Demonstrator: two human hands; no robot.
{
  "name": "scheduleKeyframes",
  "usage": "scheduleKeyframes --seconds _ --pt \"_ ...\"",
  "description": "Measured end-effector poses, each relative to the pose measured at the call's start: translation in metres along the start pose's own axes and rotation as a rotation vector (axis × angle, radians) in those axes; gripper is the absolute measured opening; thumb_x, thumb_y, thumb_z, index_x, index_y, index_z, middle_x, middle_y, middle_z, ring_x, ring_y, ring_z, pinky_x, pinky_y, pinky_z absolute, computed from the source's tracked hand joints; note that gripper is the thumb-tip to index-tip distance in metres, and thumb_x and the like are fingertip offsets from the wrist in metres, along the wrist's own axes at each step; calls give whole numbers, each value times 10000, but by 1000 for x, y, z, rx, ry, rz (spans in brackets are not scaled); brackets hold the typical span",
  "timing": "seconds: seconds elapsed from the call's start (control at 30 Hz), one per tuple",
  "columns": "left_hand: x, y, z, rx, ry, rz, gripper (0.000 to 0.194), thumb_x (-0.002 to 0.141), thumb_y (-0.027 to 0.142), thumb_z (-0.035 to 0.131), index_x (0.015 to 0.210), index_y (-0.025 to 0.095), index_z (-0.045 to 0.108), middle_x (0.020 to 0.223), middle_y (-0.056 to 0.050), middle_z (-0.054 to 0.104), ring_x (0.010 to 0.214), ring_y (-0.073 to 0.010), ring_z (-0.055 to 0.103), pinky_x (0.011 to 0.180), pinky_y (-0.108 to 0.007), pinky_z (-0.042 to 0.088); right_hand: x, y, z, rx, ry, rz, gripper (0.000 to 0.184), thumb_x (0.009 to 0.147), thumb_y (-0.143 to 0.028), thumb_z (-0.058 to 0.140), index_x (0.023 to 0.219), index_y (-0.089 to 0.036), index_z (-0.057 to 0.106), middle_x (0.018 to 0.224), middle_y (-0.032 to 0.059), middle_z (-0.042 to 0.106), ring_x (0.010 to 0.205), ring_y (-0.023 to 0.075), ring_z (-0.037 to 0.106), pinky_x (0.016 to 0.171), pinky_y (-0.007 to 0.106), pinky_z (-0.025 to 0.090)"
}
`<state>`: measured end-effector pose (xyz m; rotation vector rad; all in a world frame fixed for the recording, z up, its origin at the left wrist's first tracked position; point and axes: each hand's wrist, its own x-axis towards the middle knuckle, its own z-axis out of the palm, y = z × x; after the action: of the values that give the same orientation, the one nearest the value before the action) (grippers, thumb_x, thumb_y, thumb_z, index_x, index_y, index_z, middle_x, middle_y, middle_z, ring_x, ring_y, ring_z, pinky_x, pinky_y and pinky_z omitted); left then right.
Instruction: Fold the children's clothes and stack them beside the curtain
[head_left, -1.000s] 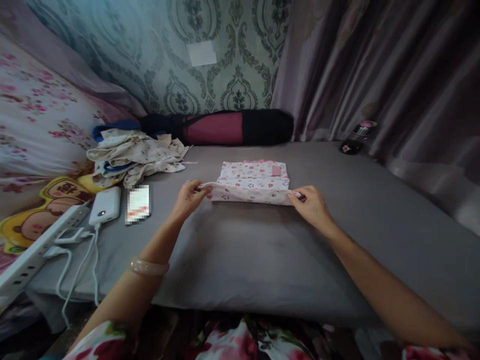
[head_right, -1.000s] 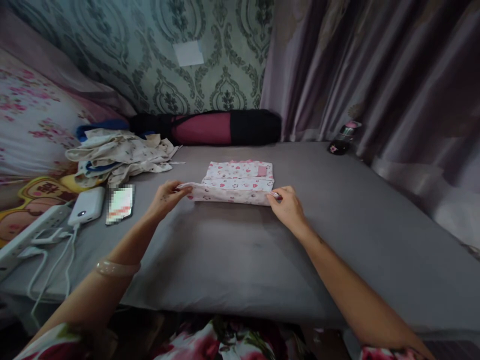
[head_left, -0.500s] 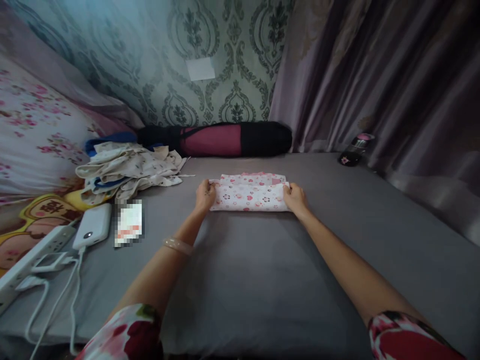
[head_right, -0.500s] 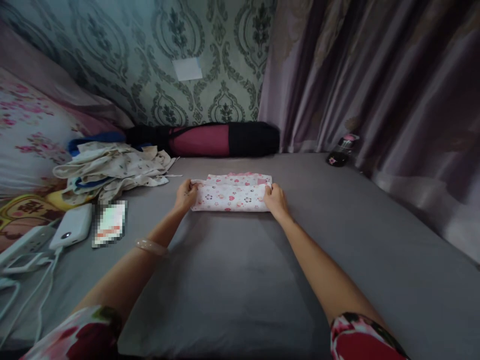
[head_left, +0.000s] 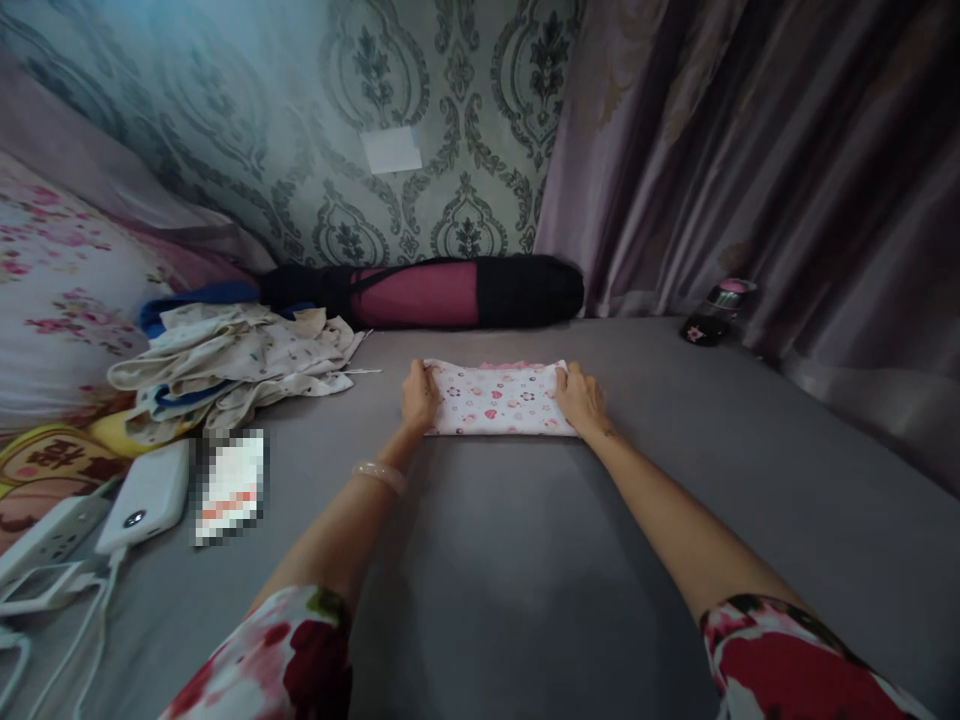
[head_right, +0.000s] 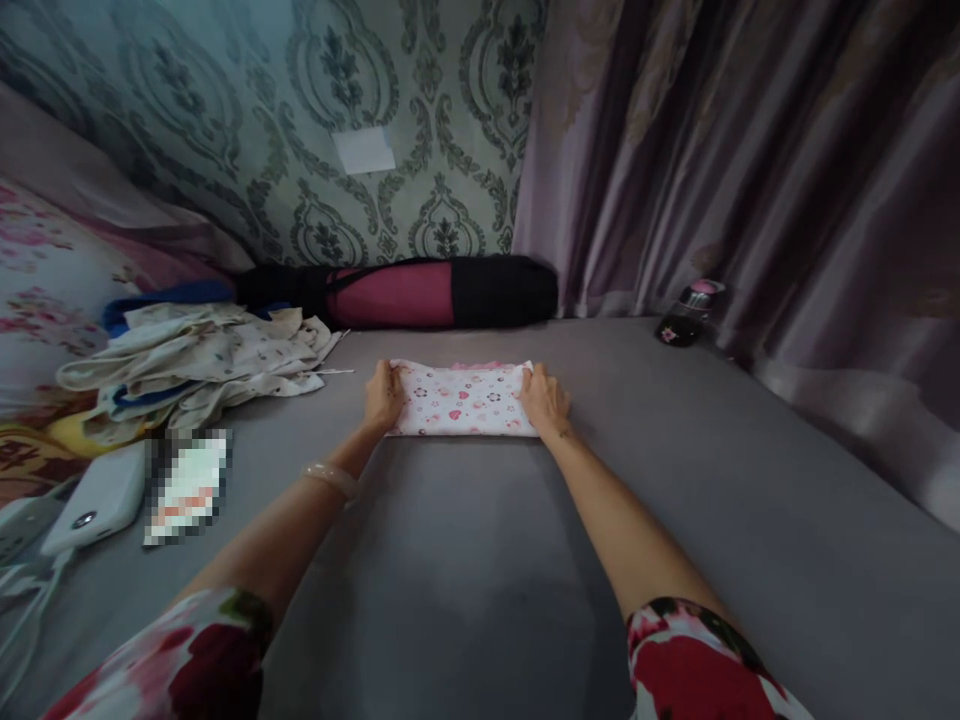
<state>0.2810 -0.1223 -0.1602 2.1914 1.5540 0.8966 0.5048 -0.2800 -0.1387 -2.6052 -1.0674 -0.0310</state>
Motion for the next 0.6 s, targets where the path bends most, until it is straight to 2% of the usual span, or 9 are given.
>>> scheduleKeyframes --seconds 0.2,0.4,0.6 --pt "14 -3 16 36 -27 -71 264 978 309 298 1099 196 503 963 -121 687 931 -247 656 735 -304 448 20 -2 8 -29 16 -43 407 1009 -392 262 1158 -130 536 976 172 684 946 286 658 777 351 438" --pt "18 2 21 121 -63 -116 294 980 316 268 1104 192 503 966 -150 690 926 -284 668 723 -331 457 31 -2 20 -35 8 -57 380 1011 -362 273 1155 -134 541 1021 175 671 982 268 646 812 351 433" --pt "19 5 27 202 -91 -150 280 967 292 293 1117 159 488 1046 -200 670 974 -316 663 775 -380 476 36 1 29 4 20 43 328 985 -318 354 1153 -99 532 1145 204 607 1011 262 631 817 336 447"
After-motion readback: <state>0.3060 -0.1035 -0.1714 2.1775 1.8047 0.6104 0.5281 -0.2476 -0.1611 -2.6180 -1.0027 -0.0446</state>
